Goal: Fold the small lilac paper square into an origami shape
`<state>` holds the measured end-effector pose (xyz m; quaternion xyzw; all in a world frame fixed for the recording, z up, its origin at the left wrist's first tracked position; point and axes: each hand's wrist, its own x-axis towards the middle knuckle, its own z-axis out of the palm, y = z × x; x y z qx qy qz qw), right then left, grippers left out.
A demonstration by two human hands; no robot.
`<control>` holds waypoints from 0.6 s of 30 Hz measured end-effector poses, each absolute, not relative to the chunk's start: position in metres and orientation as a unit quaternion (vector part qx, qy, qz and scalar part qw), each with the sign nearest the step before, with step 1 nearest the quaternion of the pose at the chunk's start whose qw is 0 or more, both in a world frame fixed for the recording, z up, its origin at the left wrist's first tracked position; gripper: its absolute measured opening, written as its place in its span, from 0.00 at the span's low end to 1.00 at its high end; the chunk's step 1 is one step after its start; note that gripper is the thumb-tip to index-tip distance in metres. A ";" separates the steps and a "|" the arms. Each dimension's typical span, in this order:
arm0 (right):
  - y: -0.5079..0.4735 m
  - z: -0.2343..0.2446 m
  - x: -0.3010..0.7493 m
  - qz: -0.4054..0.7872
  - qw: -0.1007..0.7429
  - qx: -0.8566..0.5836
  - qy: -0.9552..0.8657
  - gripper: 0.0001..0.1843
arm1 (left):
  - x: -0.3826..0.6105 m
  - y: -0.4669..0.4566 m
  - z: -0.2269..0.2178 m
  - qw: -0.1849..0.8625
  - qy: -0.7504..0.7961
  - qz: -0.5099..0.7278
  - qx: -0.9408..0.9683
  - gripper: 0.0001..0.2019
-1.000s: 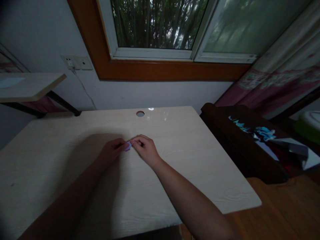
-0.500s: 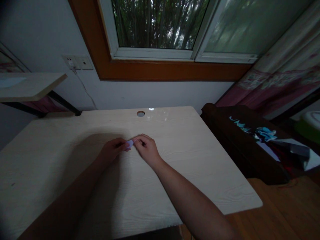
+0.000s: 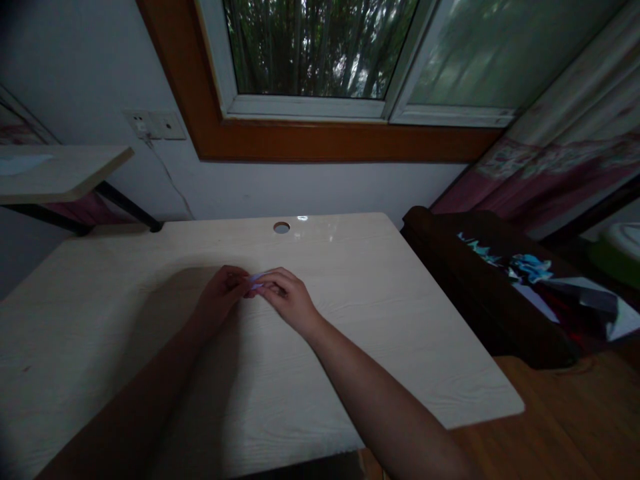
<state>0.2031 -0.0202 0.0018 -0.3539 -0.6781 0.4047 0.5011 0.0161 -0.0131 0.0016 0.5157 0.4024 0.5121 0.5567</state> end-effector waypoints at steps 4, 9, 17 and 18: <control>-0.020 0.002 0.204 0.430 0.511 -0.355 -0.654 0.09 | 0.015 -0.017 0.003 0.526 0.398 0.515 0.547 0.15; -0.021 0.001 0.203 0.451 0.528 -0.364 -0.620 0.09 | 0.012 -0.018 -0.004 0.441 0.419 0.492 0.623 0.13; -0.023 0.004 0.203 0.449 0.526 -0.382 -0.613 0.11 | 0.008 -0.020 -0.002 0.401 0.445 0.472 0.646 0.09; -0.023 0.004 0.203 0.445 0.526 -0.383 -0.615 0.11 | 0.008 -0.020 -0.002 0.404 0.446 0.472 0.645 0.10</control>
